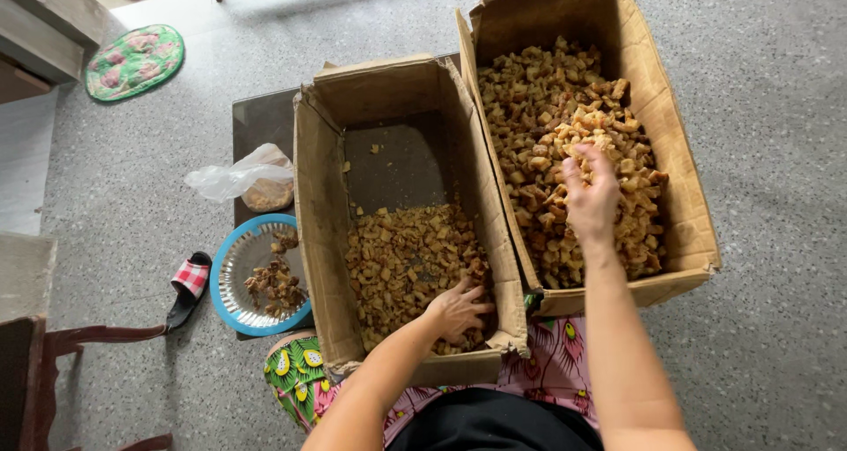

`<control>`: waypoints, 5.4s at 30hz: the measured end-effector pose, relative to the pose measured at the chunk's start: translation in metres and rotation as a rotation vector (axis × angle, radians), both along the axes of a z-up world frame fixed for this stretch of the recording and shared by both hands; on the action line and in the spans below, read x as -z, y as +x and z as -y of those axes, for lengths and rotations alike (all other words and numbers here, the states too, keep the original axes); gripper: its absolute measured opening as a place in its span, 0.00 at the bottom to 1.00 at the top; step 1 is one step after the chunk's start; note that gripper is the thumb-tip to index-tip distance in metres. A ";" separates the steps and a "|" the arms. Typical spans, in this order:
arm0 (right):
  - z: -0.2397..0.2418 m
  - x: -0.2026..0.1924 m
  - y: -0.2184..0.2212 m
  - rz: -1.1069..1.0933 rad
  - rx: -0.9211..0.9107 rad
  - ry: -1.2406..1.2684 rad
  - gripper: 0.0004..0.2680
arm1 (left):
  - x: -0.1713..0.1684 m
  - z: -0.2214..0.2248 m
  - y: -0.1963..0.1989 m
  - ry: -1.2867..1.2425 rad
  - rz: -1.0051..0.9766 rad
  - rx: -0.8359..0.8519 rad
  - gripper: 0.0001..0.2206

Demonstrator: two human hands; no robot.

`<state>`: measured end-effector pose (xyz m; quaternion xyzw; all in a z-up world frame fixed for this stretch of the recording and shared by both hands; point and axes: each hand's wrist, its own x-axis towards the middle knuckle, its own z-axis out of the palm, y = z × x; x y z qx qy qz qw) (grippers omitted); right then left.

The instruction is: The person sorts cashew nuts by hand from one cardboard box into another while sitting on the floor.

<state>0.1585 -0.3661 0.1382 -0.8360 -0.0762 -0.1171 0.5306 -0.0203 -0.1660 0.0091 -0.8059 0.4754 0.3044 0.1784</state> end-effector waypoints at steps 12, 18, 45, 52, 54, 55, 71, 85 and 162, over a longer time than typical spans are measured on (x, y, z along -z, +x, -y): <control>-0.129 0.069 -0.079 -0.447 -0.315 0.617 0.05 | 0.006 -0.162 0.008 -0.467 0.058 -1.171 0.25; -0.137 0.125 -0.091 -0.806 -0.191 0.795 0.08 | 0.019 -0.208 0.006 -0.984 -0.094 -1.801 0.21; -0.149 0.130 -0.096 -1.240 -0.274 1.392 0.10 | -0.011 -0.168 0.007 -0.639 0.088 -1.573 0.19; -0.129 0.197 -0.090 -1.231 -0.173 1.435 0.12 | 0.046 -0.146 0.001 -0.475 0.212 -1.546 0.21; -0.126 0.199 -0.092 -1.221 -0.239 1.440 0.14 | 0.046 -0.161 0.001 -0.802 0.115 -1.721 0.14; -0.128 0.196 -0.092 -1.215 -0.274 1.444 0.15 | 0.041 -0.169 0.002 -0.970 0.065 -1.799 0.12; -0.142 0.166 -0.085 -1.236 -0.184 1.407 0.11 | -0.010 -0.151 0.022 -0.665 0.318 -1.407 0.12; -0.131 0.192 -0.089 -1.286 0.011 1.364 0.08 | 0.064 -0.143 0.014 -0.293 0.200 -1.202 0.18; -0.133 0.135 -0.121 -1.288 -0.424 1.262 0.11 | -0.041 -0.110 0.000 -1.479 -0.250 -1.756 0.14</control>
